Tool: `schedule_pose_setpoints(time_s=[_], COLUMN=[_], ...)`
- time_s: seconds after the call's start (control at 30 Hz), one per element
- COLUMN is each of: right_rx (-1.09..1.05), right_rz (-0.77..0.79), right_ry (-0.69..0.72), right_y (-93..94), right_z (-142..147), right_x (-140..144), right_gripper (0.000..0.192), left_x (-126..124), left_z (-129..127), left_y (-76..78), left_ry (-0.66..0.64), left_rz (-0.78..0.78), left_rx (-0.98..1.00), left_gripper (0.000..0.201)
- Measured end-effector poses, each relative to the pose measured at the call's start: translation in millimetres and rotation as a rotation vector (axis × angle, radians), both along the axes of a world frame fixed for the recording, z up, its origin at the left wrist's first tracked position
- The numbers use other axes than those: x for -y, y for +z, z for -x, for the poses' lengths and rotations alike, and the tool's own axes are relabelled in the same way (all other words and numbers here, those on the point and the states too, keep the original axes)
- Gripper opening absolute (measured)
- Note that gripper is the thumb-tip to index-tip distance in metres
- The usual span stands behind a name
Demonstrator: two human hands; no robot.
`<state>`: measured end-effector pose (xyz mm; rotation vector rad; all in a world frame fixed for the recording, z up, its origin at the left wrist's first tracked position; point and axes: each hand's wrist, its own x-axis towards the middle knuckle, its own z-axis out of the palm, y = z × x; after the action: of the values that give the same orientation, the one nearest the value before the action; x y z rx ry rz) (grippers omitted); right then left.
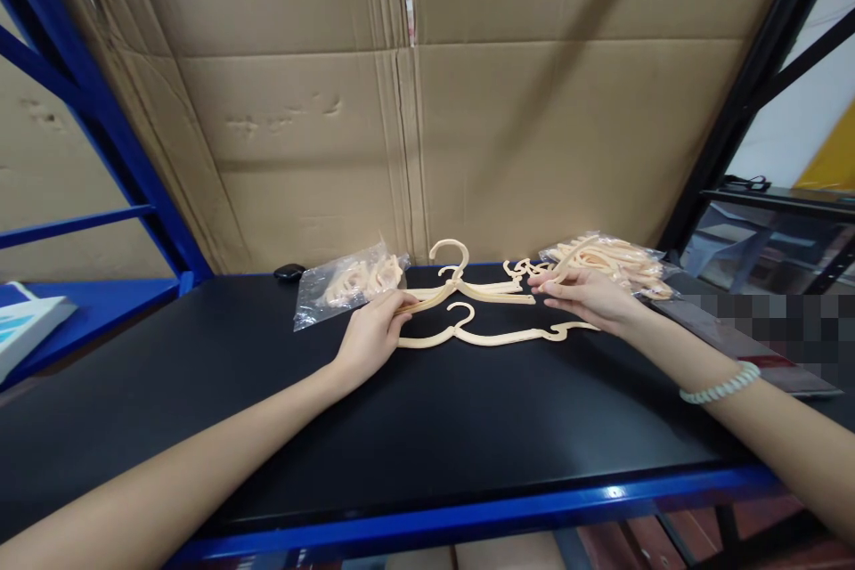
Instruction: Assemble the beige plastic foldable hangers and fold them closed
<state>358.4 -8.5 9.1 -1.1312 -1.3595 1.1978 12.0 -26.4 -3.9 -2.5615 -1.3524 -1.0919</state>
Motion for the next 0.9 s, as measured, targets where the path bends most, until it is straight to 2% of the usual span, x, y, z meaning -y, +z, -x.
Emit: schedule_pose_setpoints(time_s=[0.1,0.53,0.73,0.9], right_rx=[0.011,0.083,-0.005,-0.044], right_rz=[0.007,0.074,0.160,0.207], right_ry=[-0.018,0.104,0.126,0.149], right_y=[-2.4,3.4,5.0,5.6], right_z=[0,3,6,8], right_x=[-1,4,8,10], right_gripper=[0.027,0.023,0.012,0.013], left_x=[0,2,3,3], left_z=[0,-2,-3,-2], left_y=[-0.3,2.7,4.6,3.9], left_ry=[-0.013,-0.008,-0.020,-0.021], left_rz=[0.006,0.018,0.021,0.016], left_rx=[0.003,-0.011,-0.007,-0.001], left_gripper=[0.016,0.016,0.017,0.017])
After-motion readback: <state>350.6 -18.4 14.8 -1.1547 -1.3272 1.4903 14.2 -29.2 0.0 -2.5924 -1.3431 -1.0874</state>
